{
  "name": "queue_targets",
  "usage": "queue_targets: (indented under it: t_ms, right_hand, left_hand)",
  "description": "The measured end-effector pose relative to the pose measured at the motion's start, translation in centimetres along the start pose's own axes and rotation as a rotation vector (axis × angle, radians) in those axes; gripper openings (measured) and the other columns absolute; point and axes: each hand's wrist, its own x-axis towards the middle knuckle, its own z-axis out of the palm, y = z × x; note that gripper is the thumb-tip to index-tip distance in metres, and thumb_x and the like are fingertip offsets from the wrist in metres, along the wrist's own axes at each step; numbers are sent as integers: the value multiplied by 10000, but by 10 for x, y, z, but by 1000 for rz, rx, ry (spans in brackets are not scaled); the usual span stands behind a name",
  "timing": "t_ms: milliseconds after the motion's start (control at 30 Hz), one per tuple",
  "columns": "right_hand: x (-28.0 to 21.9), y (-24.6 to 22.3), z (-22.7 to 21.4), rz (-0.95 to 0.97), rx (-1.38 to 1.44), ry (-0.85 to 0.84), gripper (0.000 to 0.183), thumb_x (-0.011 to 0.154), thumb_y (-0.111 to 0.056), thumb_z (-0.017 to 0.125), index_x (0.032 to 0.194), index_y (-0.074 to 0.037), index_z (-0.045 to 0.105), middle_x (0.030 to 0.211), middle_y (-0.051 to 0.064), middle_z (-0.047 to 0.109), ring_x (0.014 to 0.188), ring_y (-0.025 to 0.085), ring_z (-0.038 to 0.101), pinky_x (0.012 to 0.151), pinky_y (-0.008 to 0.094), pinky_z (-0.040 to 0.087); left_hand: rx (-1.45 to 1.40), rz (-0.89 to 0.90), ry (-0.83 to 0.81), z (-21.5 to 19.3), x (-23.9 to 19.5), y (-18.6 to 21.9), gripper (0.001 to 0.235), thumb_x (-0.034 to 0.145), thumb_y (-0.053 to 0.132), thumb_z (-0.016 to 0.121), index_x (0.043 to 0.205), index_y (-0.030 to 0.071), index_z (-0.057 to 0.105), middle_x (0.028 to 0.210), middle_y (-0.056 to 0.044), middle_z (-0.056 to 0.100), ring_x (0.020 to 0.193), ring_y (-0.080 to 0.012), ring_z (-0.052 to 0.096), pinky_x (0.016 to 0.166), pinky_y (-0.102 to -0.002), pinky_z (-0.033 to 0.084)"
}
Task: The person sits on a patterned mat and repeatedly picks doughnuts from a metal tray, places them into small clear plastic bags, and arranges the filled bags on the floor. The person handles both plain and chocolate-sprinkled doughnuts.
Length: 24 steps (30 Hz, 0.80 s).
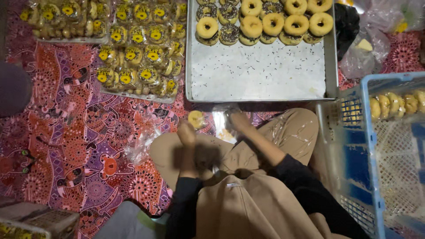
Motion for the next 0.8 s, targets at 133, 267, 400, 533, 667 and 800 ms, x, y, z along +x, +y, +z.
queue_targets:
  t_ms: [133, 267, 400, 533, 667, 800]
  right_hand:
    - [6, -22, 30, -38, -233, 249, 348, 521, -192, 768, 837, -51, 742, 946, 178, 692, 873, 328, 688, 692, 468, 486]
    - [2, -33, 27, 47, -100, -105, 60, 647, -148, 748, 697, -170, 724, 877, 92, 700, 907, 267, 674, 894, 468, 438]
    - [-25, -46, 2, -64, -152, -67, 226, 652, -276, 825, 769, -113, 721, 863, 86, 677, 915, 254, 653, 983, 492, 421]
    - [-91, -66, -50, -219, -178, 445, 152, 699, -208, 695, 815, -124, 747, 979, 61, 753, 1091, 268, 655, 1043, 599, 354]
    - [-113, -68, -129, -196, -339, 537, 560, 674, -279, 649, 1197, -80, 667, 1340, 259, 597, 1247, 424, 547, 1017, 772, 196]
    - [-76, -94, -195, -188, 306, 153, 719, 918, -306, 698, 1504, 11, 429, 1484, 260, 430, 1368, 442, 418, 1185, 575, 253]
  left_hand:
    - [511, 200, 29, 17, -8, 6, 601, 933, 251, 629, 1508, 215, 458, 1520, -153, 425, 1304, -374, 526, 1026, -509, 465]
    - [344, 587, -54, 14, -18, 15, 734, 899, 379, 591, 1562, 185, 343, 1608, -237, 307, 1477, -486, 257, 1132, -647, 266]
    - [324, 544, -166, -8, -23, 53, 639, 929, 544, 571, 1471, 213, 495, 1499, -262, 447, 1419, -497, 414, 1128, -657, 359]
    - [-152, 26, -842, -39, -67, 118, 468, 1061, 471, 466, 1318, 185, 734, 1205, -249, 769, 1192, -344, 739, 1064, -439, 529]
    - [-146, 956, -144, -68, -117, 177, 401, 1003, 342, 589, 1368, 192, 659, 1561, -177, 495, 1457, -382, 491, 1232, -535, 279]
    - [-1348, 404, -108, -95, -74, 197, 932, 827, 578, 700, 1577, 215, 281, 1658, -87, 152, 1478, -285, 265, 1137, -478, 314]
